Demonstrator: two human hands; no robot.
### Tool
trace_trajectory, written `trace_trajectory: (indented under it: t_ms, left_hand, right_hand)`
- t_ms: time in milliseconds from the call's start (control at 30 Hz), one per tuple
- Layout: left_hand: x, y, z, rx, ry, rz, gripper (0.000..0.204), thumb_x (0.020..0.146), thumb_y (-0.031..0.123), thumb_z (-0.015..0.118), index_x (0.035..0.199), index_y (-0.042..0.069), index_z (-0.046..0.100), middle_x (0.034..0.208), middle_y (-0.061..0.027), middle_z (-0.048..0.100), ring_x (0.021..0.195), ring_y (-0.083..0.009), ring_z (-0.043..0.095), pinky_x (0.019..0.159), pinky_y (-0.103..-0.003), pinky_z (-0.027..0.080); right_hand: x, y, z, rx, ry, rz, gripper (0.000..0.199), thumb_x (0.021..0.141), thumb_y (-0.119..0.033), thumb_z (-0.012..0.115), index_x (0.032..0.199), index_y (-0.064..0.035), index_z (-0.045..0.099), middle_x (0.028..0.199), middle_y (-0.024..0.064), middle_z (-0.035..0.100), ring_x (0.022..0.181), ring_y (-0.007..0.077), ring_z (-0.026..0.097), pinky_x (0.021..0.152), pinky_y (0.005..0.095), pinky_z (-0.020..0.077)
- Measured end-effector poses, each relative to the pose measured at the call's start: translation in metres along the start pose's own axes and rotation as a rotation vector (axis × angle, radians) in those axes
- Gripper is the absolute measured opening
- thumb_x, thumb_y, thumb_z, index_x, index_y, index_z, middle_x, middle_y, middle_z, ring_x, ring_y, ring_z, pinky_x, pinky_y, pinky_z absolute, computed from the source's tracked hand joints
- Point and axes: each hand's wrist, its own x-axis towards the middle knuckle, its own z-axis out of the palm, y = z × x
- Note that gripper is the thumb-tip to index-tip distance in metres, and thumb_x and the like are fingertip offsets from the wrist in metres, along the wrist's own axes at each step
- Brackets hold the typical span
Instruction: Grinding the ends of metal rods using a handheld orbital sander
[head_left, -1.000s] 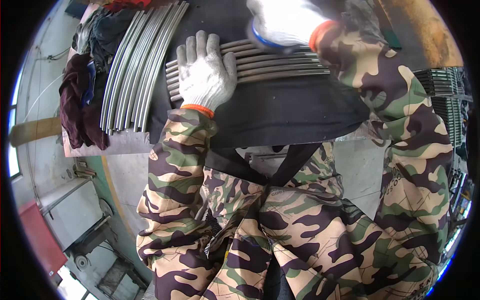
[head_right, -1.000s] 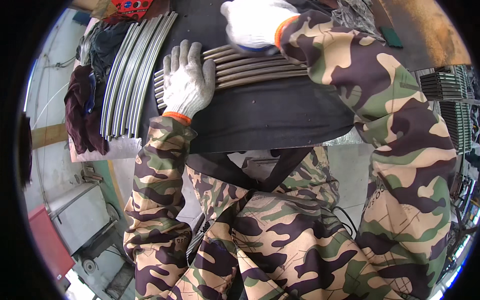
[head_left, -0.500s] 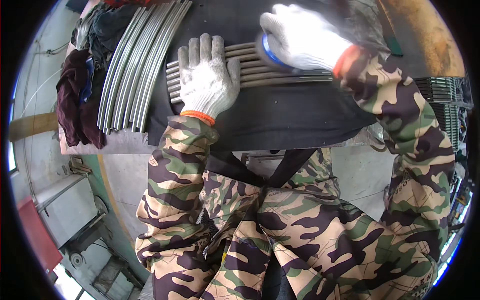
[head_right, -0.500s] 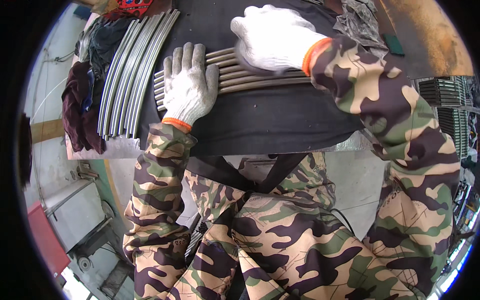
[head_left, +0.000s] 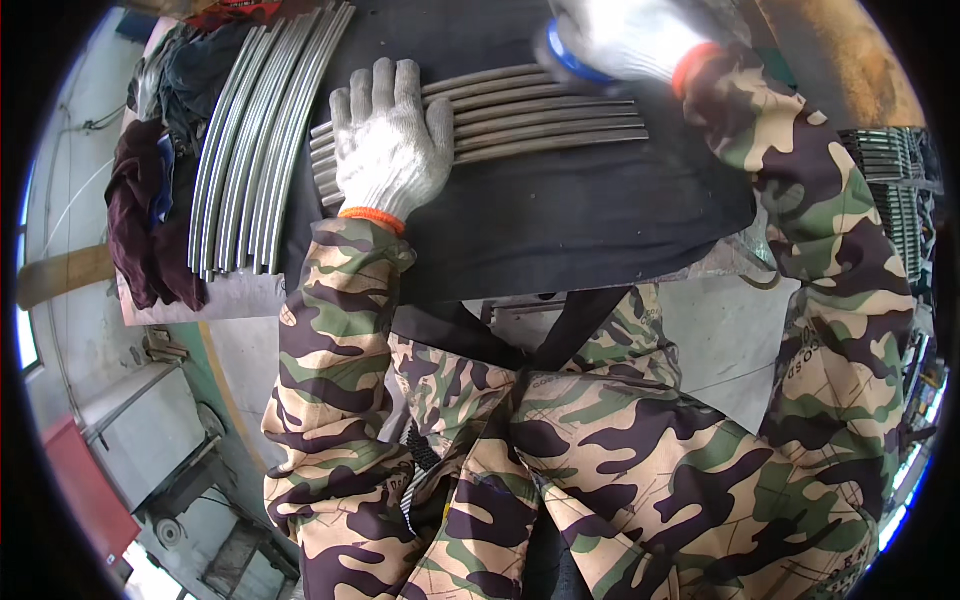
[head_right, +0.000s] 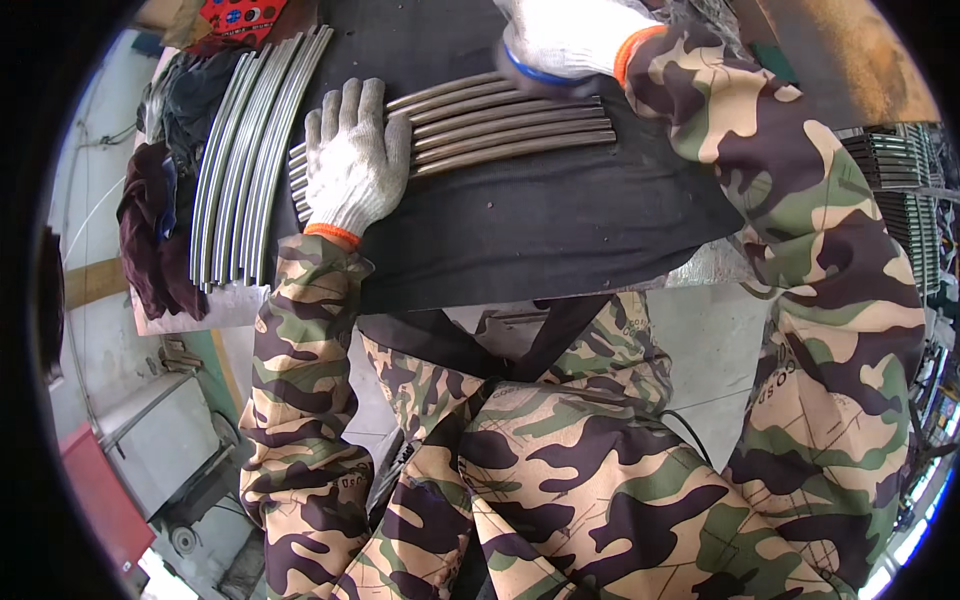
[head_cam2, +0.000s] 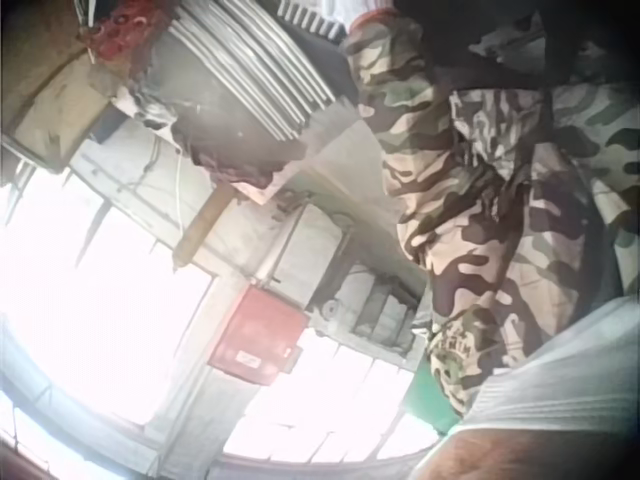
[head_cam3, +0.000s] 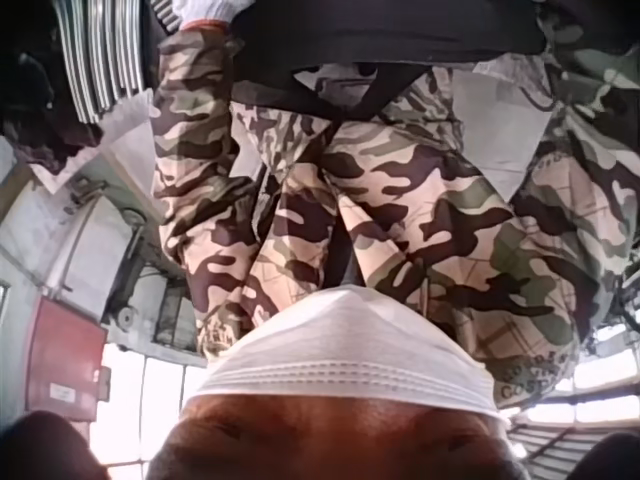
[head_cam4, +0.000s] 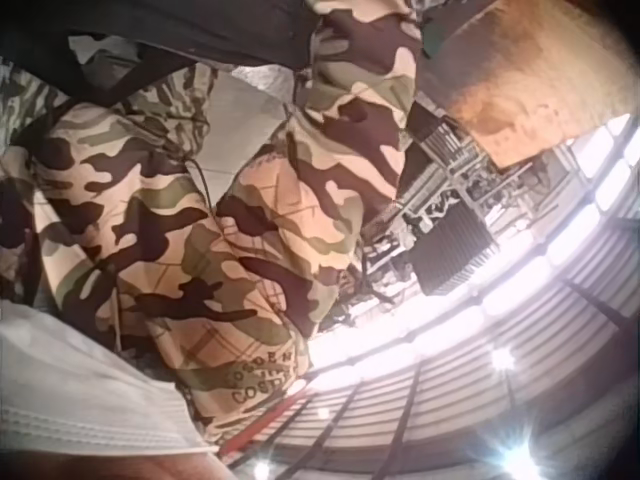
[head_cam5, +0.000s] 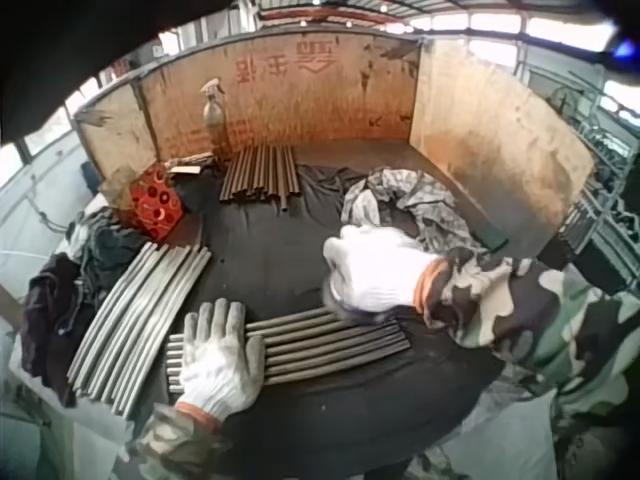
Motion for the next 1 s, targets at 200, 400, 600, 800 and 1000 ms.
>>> trace_trajectory:
  t_ms: [200, 400, 600, 800, 1000]
  left_hand:
    - [-0.014, 0.003, -0.006, 0.009, -0.003, -0.021, 0.055, 0.098, 0.033, 0.067, 0.141, -0.001, 0.062, 0.143, -0.0224, 0.062, 0.136, -0.0432, 0.053, 0.118, -0.060, 0.037]
    - [-0.011, 0.005, -0.003, 0.017, 0.000, -0.010, 0.054, 0.098, 0.034, 0.067, 0.139, -0.002, 0.063, 0.142, -0.0221, 0.063, 0.133, -0.0427, 0.055, 0.116, -0.059, 0.039]
    - [-0.006, 0.000, -0.002, 0.041, 0.060, 0.008, 0.052, 0.098, 0.033, 0.067, 0.137, -0.002, 0.064, 0.140, -0.0223, 0.064, 0.132, -0.0427, 0.056, 0.114, -0.058, 0.040]
    - [-0.005, -0.002, -0.002, -0.009, 0.082, 0.001, 0.044, 0.095, 0.030, 0.069, 0.126, -0.001, 0.066, 0.126, -0.0193, 0.065, 0.119, -0.0391, 0.059, 0.105, -0.055, 0.043]
    - [0.001, 0.007, -0.013, -0.071, 0.028, -0.054, 0.045, 0.098, 0.029, 0.067, 0.133, 0.000, 0.066, 0.133, -0.0212, 0.068, 0.126, -0.0420, 0.061, 0.111, -0.056, 0.043]
  right_hand:
    - [-0.028, -0.030, -0.015, 0.011, -0.129, -0.126, 0.024, 0.098, -0.024, 0.062, 0.111, -0.0060, 0.072, 0.110, 0.0217, 0.071, 0.104, 0.0420, 0.073, 0.085, 0.0537, 0.0613]
    - [-0.016, -0.005, -0.016, 0.061, -0.090, 0.034, 0.021, 0.096, -0.024, 0.064, 0.101, -0.0040, 0.069, 0.098, 0.0206, 0.070, 0.093, 0.0429, 0.072, 0.080, 0.0532, 0.0587]
    - [-0.042, -0.030, 0.002, 0.060, 0.014, -0.236, 0.017, 0.097, -0.018, 0.063, 0.109, -0.0055, 0.064, 0.104, 0.0184, 0.063, 0.099, 0.0412, 0.067, 0.084, 0.0530, 0.0563]
    - [-0.001, -0.037, 0.007, 0.000, 0.009, -0.066, 0.022, 0.098, -0.025, 0.064, 0.105, -0.0060, 0.071, 0.101, 0.0217, 0.071, 0.093, 0.0423, 0.074, 0.081, 0.0538, 0.0611]
    - [-0.026, -0.064, -0.007, 0.063, -0.105, -0.134, 0.030, 0.099, -0.027, 0.063, 0.122, -0.0092, 0.071, 0.117, 0.0212, 0.070, 0.112, 0.0410, 0.071, 0.094, 0.0561, 0.0597]
